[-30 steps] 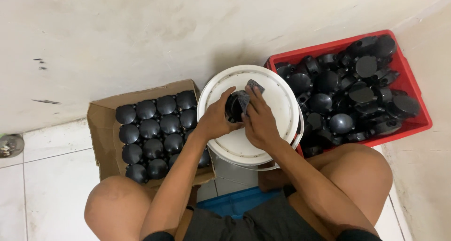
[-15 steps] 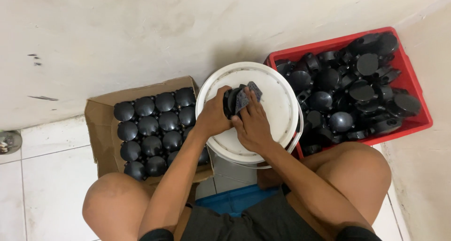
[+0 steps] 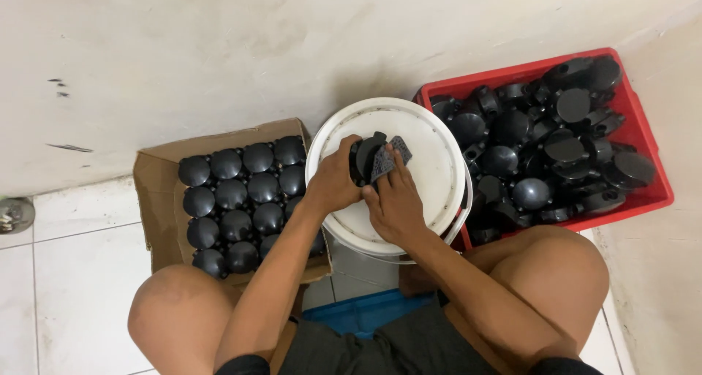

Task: Cleaning black plastic caps with a cloth and arranging them in a cardboard box

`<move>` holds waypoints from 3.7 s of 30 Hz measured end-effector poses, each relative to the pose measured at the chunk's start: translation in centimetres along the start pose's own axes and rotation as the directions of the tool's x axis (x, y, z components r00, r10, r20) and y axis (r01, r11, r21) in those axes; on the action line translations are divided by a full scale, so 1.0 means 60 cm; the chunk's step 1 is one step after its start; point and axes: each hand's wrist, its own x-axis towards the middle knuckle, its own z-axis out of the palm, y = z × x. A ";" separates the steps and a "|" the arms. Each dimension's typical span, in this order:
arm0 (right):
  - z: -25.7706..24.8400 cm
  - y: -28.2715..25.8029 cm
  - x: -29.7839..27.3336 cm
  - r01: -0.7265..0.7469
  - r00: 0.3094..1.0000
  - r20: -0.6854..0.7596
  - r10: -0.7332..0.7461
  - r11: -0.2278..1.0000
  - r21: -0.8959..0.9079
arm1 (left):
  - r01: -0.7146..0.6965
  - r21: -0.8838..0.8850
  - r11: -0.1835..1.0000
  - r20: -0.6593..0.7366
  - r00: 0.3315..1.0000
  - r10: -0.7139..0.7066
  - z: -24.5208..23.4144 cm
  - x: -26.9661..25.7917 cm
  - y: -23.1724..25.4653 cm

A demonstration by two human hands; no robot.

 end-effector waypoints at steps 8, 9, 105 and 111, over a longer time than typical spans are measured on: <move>-0.009 0.000 0.011 0.223 0.967 0.143 -0.209 0.971 -0.086 | -0.114 0.017 0.993 -0.002 0.993 0.114 0.005 0.004 -0.027; -0.011 -0.005 0.002 0.230 0.964 0.148 -0.219 0.971 -0.061 | -0.119 -0.008 0.993 -0.015 0.993 0.119 0.004 0.002 -0.023; -0.085 -0.094 0.074 -0.379 0.868 -0.109 0.485 0.788 0.486 | -0.128 -0.466 0.875 -0.554 0.813 -0.176 -0.010 -0.016 -0.074; -0.043 -0.152 0.088 -0.142 0.973 -0.083 0.215 0.844 0.517 | 0.016 -0.305 0.952 -0.626 0.750 -0.213 -0.136 -0.062 -0.070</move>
